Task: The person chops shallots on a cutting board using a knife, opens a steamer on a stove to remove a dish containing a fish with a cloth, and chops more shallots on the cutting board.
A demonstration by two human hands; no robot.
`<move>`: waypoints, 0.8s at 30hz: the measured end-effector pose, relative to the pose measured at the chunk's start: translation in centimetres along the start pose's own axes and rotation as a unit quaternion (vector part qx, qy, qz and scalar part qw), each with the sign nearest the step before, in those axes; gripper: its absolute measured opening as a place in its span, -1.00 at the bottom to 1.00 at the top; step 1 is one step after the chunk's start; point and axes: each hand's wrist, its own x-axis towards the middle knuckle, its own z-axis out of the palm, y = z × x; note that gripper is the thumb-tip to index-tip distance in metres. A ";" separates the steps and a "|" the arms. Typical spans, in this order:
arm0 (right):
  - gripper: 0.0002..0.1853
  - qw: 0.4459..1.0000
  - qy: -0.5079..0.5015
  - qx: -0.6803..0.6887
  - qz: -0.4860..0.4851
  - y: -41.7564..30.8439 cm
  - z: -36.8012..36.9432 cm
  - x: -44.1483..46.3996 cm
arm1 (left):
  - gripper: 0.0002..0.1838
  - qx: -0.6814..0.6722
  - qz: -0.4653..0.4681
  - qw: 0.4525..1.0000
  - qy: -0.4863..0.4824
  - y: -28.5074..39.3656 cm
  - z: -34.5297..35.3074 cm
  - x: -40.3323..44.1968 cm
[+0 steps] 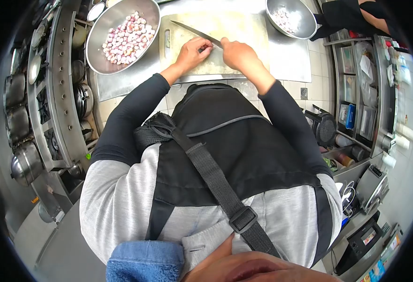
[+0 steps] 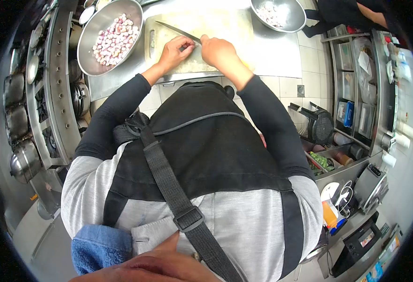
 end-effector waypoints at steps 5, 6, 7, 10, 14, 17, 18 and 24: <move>-0.75 1.000 0.008 0.023 -0.008 0.0 1.3 0.6 | -0.87 -0.007 -0.005 1.000 0.008 0.4 0.0 -0.3; -0.75 0.999 0.016 0.034 -0.018 0.3 1.7 1.3 | -0.87 -0.010 -0.008 1.000 0.012 0.6 -0.1 -0.1; -0.76 0.999 0.015 0.020 -0.025 0.4 1.3 1.5 | -0.87 -0.005 -0.006 1.000 0.010 0.6 -0.1 0.0; -0.76 1.000 -0.014 0.003 0.012 -0.9 -2.5 -1.6 | -0.87 0.010 0.000 1.000 0.009 0.2 -0.2 0.1; -0.71 0.998 -0.016 0.067 -0.001 0.9 2.4 2.0 | -0.87 0.013 0.013 1.000 0.015 0.4 0.1 -0.3; -0.68 0.996 -0.034 0.082 -0.007 2.4 0.6 2.9 | -0.87 0.044 0.068 0.997 0.018 0.5 0.0 0.0; -0.68 0.997 -0.037 0.061 0.007 2.4 0.3 2.4 | -0.87 0.059 0.092 0.994 0.022 0.5 0.0 0.2; -0.70 0.999 -0.015 0.028 0.016 1.1 0.8 1.3 | -0.89 0.087 0.080 0.993 0.015 0.0 0.0 0.4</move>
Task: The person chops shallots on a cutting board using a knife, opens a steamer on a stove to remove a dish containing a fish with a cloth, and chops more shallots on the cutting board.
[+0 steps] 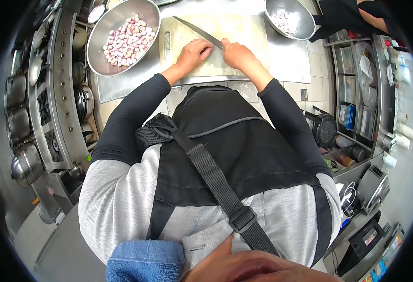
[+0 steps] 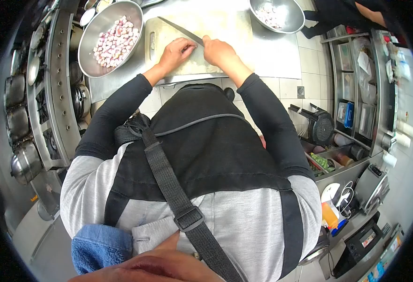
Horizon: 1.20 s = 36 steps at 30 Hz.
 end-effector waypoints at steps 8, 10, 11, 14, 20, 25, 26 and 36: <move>-0.76 1.000 0.018 0.009 -0.010 -0.9 -0.4 -1.0 | -0.92 -0.017 0.010 1.000 0.017 -0.1 0.2 0.1; -0.76 1.000 0.013 0.004 -0.006 -1.2 -1.5 -1.7 | -0.92 -0.020 0.008 1.000 0.016 -0.1 -0.1 0.1; -0.76 1.000 0.017 0.003 -0.007 -1.1 -1.0 -1.5 | -0.92 -0.025 0.000 1.000 0.019 -0.1 -0.1 0.0; -0.76 1.000 0.017 0.005 -0.008 -0.8 0.8 -1.3 | -0.93 -0.025 -0.006 0.999 0.022 0.1 -0.1 0.1; -0.75 1.000 0.005 0.000 -0.001 -1.8 -1.8 -1.6 | -0.92 -0.010 0.010 1.000 0.018 -0.2 -0.6 0.6; -0.72 0.999 -0.030 0.010 0.006 -1.8 -1.6 -1.4 | -0.91 -0.023 0.006 1.000 0.020 -0.1 -0.3 -0.2; -0.72 0.999 -0.037 -0.003 0.010 -2.1 -2.4 -1.8 | -0.91 -0.023 0.006 0.999 0.022 -0.1 -0.3 -0.2; -0.71 0.999 -0.027 0.035 0.021 -1.1 -0.1 -0.8 | -0.89 -0.017 0.007 1.000 0.017 -0.7 0.0 -0.4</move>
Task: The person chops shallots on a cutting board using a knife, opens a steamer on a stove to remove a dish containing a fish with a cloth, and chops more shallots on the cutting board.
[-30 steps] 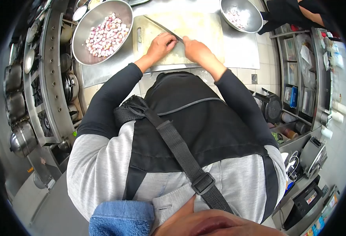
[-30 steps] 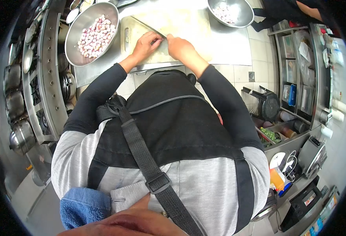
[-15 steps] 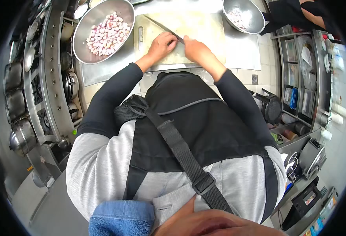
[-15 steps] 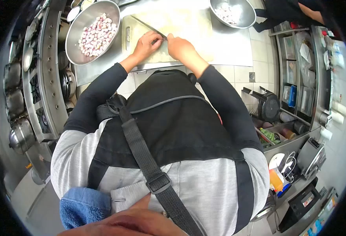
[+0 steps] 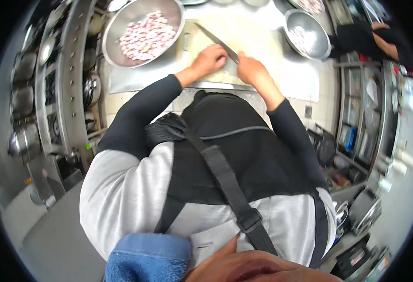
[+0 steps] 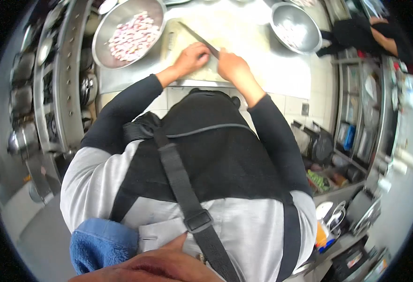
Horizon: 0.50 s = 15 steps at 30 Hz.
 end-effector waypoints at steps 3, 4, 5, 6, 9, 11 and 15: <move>-0.72 0.999 0.012 0.036 0.001 0.7 1.3 0.9 | -0.86 -0.068 -0.025 0.996 -0.042 2.5 -4.0 0.7; -0.71 1.000 0.011 0.027 0.000 0.5 1.1 1.2 | -0.85 -0.044 -0.021 0.999 -0.018 2.7 -6.9 1.5; -0.70 1.000 0.007 0.020 0.004 0.5 1.2 1.0 | -0.84 -0.023 -0.018 1.000 0.002 3.0 -9.6 2.2; -0.70 1.000 0.019 0.020 -0.006 0.5 1.1 0.6 | -0.83 -0.004 -0.012 1.000 0.021 2.8 -11.8 2.6; -0.70 0.998 0.039 0.036 -0.030 1.0 0.7 -0.7 | -0.74 0.130 -0.190 0.973 -0.032 -4.3 -20.1 1.8; -0.71 0.996 0.035 0.070 -0.040 1.7 1.3 -1.4 | -0.69 0.198 -0.243 0.944 -0.104 -8.8 -23.0 -0.3; -0.73 0.990 0.011 0.090 -0.109 1.7 3.8 -3.2 | -0.68 0.174 -0.185 0.960 -0.120 -13.7 -22.3 -4.1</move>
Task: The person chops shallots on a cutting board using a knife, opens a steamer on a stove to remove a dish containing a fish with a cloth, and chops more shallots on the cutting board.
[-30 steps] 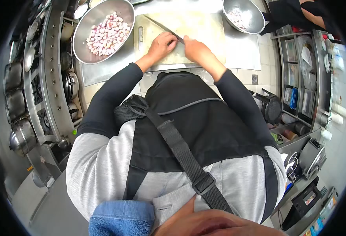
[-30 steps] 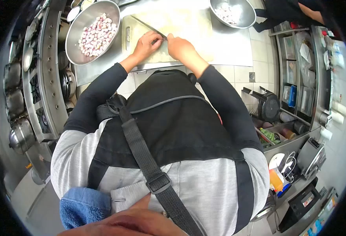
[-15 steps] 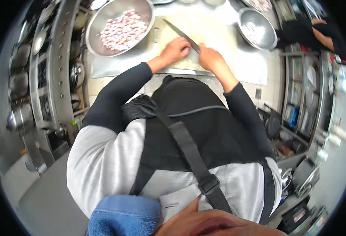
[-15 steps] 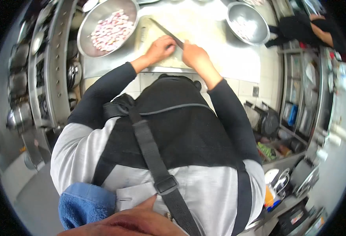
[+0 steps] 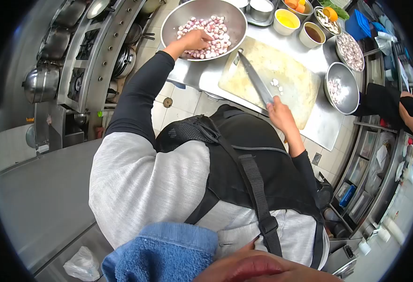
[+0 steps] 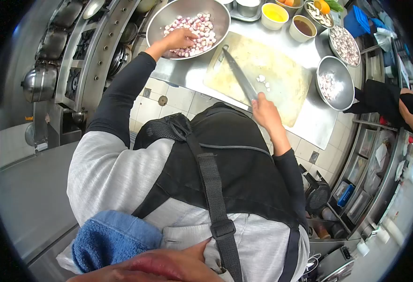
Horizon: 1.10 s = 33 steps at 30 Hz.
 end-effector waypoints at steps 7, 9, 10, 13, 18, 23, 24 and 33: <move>-0.68 0.996 0.060 -0.053 0.047 2.2 -1.7 0.7 | -0.81 -0.029 -0.045 0.999 0.000 0.5 0.7 0.4; -0.66 0.995 0.053 -0.057 0.066 3.4 -3.3 1.1 | -0.80 -0.034 -0.071 0.996 0.032 1.6 0.0 0.7; -0.65 0.995 0.045 -0.054 0.076 3.8 -3.9 1.2 | -0.77 -0.061 -0.072 0.994 0.063 3.4 -0.9 1.1; -0.66 0.995 0.036 -0.022 0.086 4.4 -4.9 1.5 | -0.79 -0.206 0.032 0.972 0.108 13.2 -1.1 3.0; -0.67 0.997 0.041 -0.033 0.059 2.5 -4.0 1.6 | -0.79 -0.187 0.213 0.959 -0.005 22.6 11.0 3.5; -0.73 0.991 0.064 -0.102 0.065 0.9 -3.8 0.6 | -0.86 -0.145 0.257 0.954 0.060 21.9 13.0 2.4; -0.74 0.991 0.066 -0.104 0.058 0.4 -3.4 0.1 | -0.86 -0.150 0.249 0.955 0.054 21.6 13.2 2.0; -0.71 0.991 0.022 -0.115 0.068 -1.5 -2.6 1.5 | -0.91 -0.158 0.232 0.958 0.065 22.0 13.5 2.0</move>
